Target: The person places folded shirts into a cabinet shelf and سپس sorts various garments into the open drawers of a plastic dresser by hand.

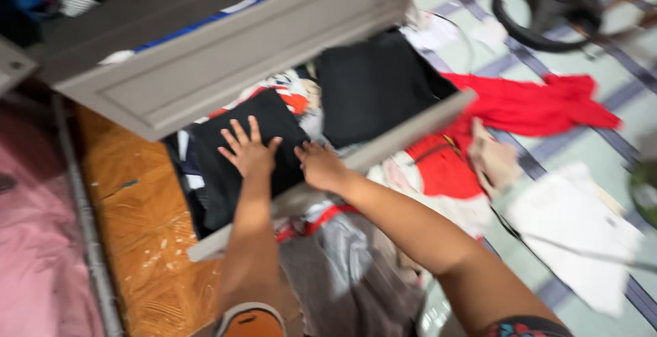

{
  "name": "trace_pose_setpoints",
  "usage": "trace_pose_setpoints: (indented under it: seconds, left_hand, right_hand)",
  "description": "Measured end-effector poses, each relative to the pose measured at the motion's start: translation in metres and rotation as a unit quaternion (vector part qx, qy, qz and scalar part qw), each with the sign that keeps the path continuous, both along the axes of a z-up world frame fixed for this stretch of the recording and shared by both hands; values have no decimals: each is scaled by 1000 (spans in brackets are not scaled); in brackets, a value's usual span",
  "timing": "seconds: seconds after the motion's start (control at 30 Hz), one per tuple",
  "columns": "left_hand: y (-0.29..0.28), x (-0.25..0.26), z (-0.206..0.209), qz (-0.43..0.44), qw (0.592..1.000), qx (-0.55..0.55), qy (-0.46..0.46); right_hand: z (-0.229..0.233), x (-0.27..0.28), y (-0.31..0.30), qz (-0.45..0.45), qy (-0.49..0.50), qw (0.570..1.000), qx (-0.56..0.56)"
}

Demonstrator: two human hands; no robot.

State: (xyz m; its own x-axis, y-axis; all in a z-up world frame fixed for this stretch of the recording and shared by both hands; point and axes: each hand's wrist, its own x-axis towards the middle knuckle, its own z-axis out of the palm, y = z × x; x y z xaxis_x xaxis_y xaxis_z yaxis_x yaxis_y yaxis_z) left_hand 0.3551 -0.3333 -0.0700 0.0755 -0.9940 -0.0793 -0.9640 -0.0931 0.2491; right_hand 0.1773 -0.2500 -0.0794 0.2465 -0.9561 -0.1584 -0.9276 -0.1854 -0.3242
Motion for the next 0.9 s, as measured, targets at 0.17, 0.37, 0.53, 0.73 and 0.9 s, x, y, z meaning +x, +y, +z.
trace_pose_setpoints:
  seconds: [0.17,0.37,0.53,0.73,0.9]
  left_hand:
    - [45,-57,55,-155,982,107,-8]
    - [162,-232,95,-608,707,175,314]
    - [310,-345,81,-651,671,196,296]
    - [363,-468,33,-613,680,217,339]
    - [366,-568,-71,-478,775,268,316]
  right_hand:
    - [49,-77,129,54,-104,989,-96]
    - [78,-240,263,-77,-65,959,265]
    - [0,-428,369,-36,52,949,310]
    - [-42,-577,398,-259,7,947,190]
    - [-60,-635,425,-330,-15,926,186]
